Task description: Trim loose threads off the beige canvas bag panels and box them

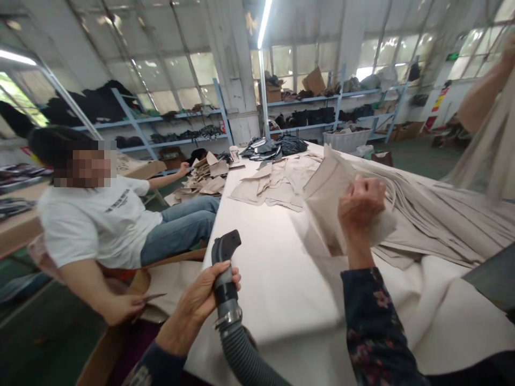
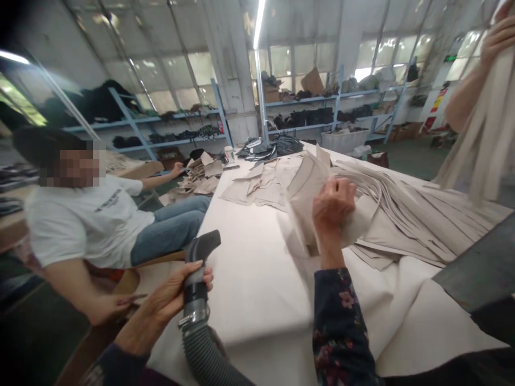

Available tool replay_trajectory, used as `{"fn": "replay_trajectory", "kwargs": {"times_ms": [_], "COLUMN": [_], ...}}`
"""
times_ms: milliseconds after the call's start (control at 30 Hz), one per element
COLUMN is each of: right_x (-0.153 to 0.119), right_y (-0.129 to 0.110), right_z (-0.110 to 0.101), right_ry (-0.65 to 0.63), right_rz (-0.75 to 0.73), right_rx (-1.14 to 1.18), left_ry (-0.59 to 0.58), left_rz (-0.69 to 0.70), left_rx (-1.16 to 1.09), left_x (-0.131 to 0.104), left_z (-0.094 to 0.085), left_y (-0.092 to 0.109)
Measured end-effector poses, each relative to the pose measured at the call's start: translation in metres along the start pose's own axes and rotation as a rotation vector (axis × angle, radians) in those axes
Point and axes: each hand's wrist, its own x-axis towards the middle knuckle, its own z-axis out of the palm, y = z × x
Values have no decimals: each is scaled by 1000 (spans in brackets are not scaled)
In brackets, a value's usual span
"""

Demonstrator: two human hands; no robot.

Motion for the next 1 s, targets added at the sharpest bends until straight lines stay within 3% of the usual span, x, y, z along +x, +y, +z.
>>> {"fn": "replay_trajectory", "kwargs": {"times_ms": [67, 133, 200, 233, 333, 400, 467, 567, 633, 733, 800, 900, 1000], "right_x": [4, -18, -62, -88, -154, -175, -176, -152, -132, -114, -113, -123, -130], "right_y": [-12, -27, -38, -40, -38, -32, -27, -23, -21, -20, -19, -18, -15], "right_z": [-6, -10, -13, -15, -36, -59, -83, -107, -109, -90, -68, -39, -24], "right_ry": [-42, -250, -570, -652, -782, -842, -939, -1113, -1080, -936, -963, -1057, -1142], "right_rz": [-126, -399, -744, -837, -945, -920, -898, -851, -691, -362, -214, -127, -65], "right_rx": [8, 43, 140, 166, 184, 167, 195, 355, 395, 306, 297, 394, 559], "left_ry": [-6, -10, -16, -13, 21, 45, 45, 11, -14, -41, -66, -113, -141], "left_rz": [10, 23, 51, 68, 119, 142, 146, 132, 122, 89, 61, 29, 10], "left_rx": [-14, 8, 53, 82, 171, 212, 257, 359, 439, 552, 595, 604, 585], "left_x": [-4, -9, -14, -16, -21, -23, -23, -24, -25, -26, -24, -17, -3], "left_z": [0, -1, -4, -7, -15, -19, -22, -22, -19, -10, -3, 8, 18], "left_y": [-4, -6, -6, -6, -3, -3, -6, -13, -18, -23, -27, -37, -50]}}
